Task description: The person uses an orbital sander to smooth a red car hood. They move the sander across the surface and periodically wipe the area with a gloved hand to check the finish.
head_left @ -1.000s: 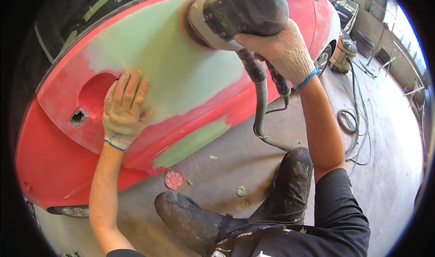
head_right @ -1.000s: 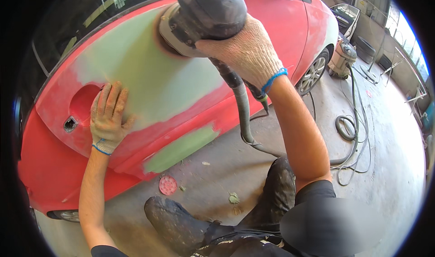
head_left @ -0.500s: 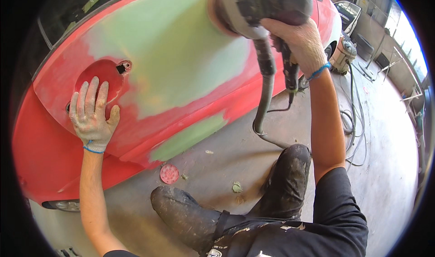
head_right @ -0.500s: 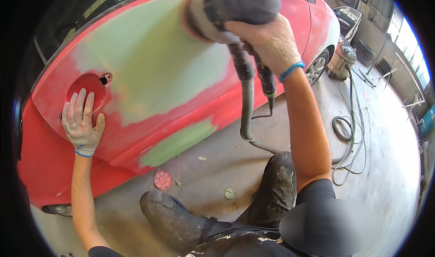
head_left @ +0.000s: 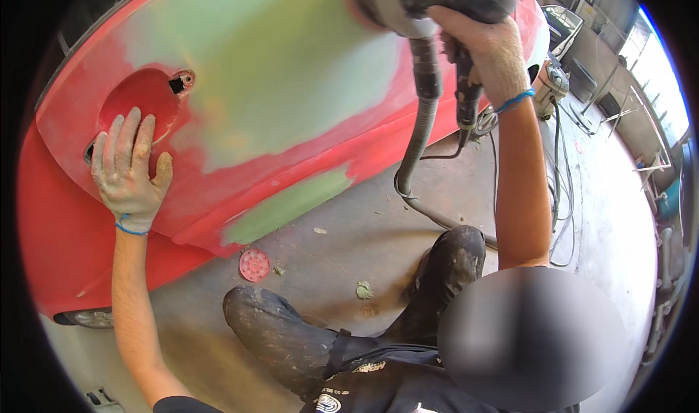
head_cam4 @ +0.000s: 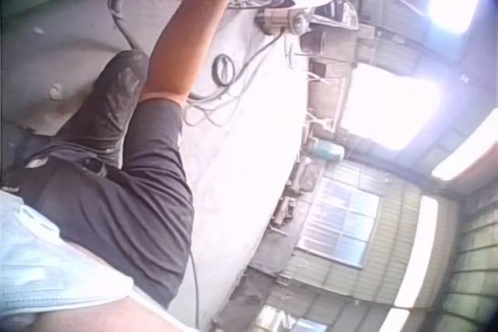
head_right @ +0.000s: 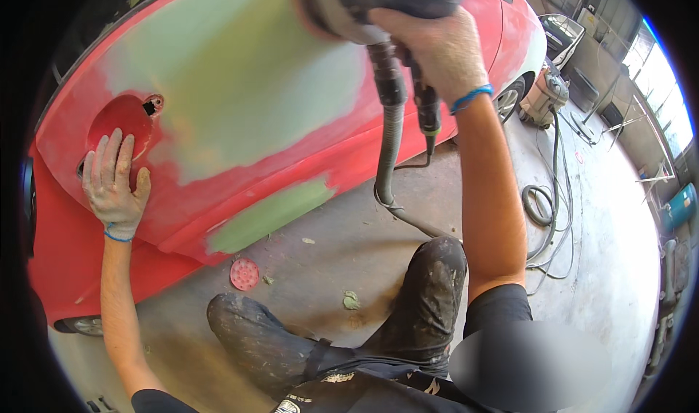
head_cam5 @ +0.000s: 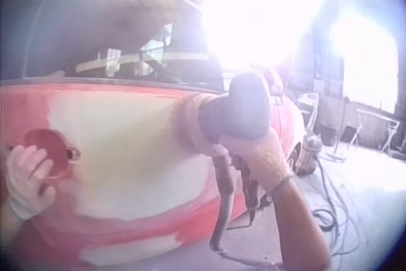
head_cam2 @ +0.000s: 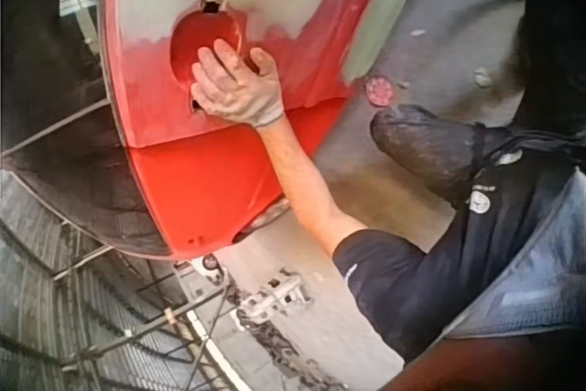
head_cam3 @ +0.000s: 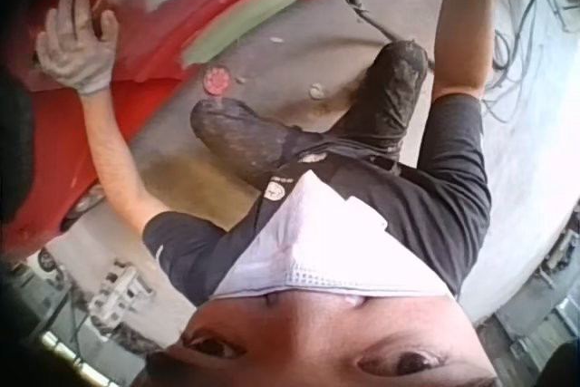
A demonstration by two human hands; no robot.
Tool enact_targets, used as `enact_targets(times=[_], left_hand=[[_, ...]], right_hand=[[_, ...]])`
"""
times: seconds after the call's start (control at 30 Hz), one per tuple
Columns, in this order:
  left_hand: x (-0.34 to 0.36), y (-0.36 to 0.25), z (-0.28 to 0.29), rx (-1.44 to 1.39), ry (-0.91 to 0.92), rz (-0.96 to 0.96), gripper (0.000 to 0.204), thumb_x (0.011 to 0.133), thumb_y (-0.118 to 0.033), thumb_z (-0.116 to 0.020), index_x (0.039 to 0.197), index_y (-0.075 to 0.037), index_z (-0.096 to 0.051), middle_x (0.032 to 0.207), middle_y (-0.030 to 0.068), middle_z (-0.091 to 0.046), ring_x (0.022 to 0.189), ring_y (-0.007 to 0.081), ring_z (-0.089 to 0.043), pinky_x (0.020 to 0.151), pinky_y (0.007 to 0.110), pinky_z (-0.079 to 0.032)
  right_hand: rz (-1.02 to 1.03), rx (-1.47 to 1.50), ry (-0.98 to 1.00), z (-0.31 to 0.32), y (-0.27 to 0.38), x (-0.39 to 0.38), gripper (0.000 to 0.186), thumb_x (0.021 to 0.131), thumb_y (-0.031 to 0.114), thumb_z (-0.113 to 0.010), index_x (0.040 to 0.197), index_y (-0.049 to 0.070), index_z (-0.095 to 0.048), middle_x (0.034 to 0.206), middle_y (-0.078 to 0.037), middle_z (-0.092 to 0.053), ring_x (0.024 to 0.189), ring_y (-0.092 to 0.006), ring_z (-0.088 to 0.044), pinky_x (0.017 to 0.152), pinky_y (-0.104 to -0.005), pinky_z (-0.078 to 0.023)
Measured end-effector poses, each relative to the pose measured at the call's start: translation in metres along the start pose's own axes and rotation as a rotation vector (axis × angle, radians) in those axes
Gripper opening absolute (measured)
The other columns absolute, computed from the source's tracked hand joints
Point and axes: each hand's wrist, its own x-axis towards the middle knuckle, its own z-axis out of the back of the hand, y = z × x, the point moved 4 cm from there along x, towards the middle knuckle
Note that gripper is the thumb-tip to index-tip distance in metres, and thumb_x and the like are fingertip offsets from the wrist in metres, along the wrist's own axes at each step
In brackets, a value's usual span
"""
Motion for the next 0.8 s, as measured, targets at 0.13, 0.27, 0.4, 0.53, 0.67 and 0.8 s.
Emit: enact_targets(times=[0.13,0.27,0.4,0.53,0.67,0.8], left_hand=[[-0.004,0.007,-0.002,0.028,0.017,-0.007,0.042,0.101,-0.043,-0.049,0.133,-0.020,-0.065,0.140,-0.0016,-0.061,0.131,0.0199,-0.052,0.115,0.039,-0.036],[-0.010,0.010,-0.005,0.030,0.024,-0.004,0.043,0.101,-0.043,-0.050,0.135,-0.020,-0.063,0.142,-0.0019,-0.059,0.132,0.0197,-0.051,0.115,0.039,-0.036],[-0.013,0.010,-0.011,0.004,0.040,-0.003,0.044,0.100,-0.039,-0.052,0.137,-0.018,-0.061,0.144,0.0001,-0.058,0.134,0.0207,-0.051,0.117,0.039,-0.033],[-0.013,0.012,-0.009,-0.002,0.038,-0.014,0.044,0.100,-0.038,-0.052,0.138,-0.017,-0.060,0.145,0.0007,-0.057,0.134,0.0218,-0.051,0.117,0.039,-0.033],[-0.011,0.013,-0.008,-0.011,0.035,-0.025,0.044,0.100,-0.038,-0.053,0.138,-0.017,-0.061,0.145,0.0006,-0.057,0.135,0.0223,-0.050,0.117,0.039,-0.033],[-0.015,0.016,-0.010,-0.008,0.032,-0.021,0.044,0.100,-0.038,-0.053,0.138,-0.017,-0.061,0.145,0.0003,-0.058,0.134,0.0220,-0.050,0.117,0.039,-0.033]], right_hand=[[-0.080,-0.048,-0.085,0.016,-0.003,-0.012,0.031,0.080,0.031,-0.078,0.076,0.001,-0.071,0.065,-0.005,-0.065,0.056,-0.0119,-0.061,0.053,-0.0277,-0.047],[-0.041,0.094,-0.112,0.008,-0.036,-0.039,0.024,0.080,0.022,-0.078,0.081,-0.002,-0.072,0.066,-0.004,-0.064,0.057,-0.0119,-0.061,0.055,-0.0282,-0.048],[-0.020,0.145,-0.162,-0.025,-0.060,-0.088,0.025,0.079,0.012,-0.079,0.096,-0.004,-0.071,0.081,-0.006,-0.072,0.071,-0.0139,-0.068,0.067,-0.0298,-0.054],[0.044,0.082,-0.178,-0.052,-0.075,-0.120,0.036,0.078,0.014,-0.082,0.107,-0.001,-0.067,0.098,-0.011,-0.075,0.090,-0.0187,-0.072,0.081,-0.0335,-0.056],[0.095,-0.082,-0.131,-0.057,-0.066,-0.118,0.051,0.076,0.019,-0.085,0.118,0.001,-0.062,0.107,-0.013,-0.074,0.098,-0.0230,-0.072,0.085,-0.0358,-0.056],[0.207,-0.112,-0.140,-0.051,-0.041,-0.090,0.045,0.076,0.020,-0.083,0.113,0.002,-0.066,0.101,-0.013,-0.074,0.091,-0.0252,-0.072,0.080,-0.0362,-0.056]])
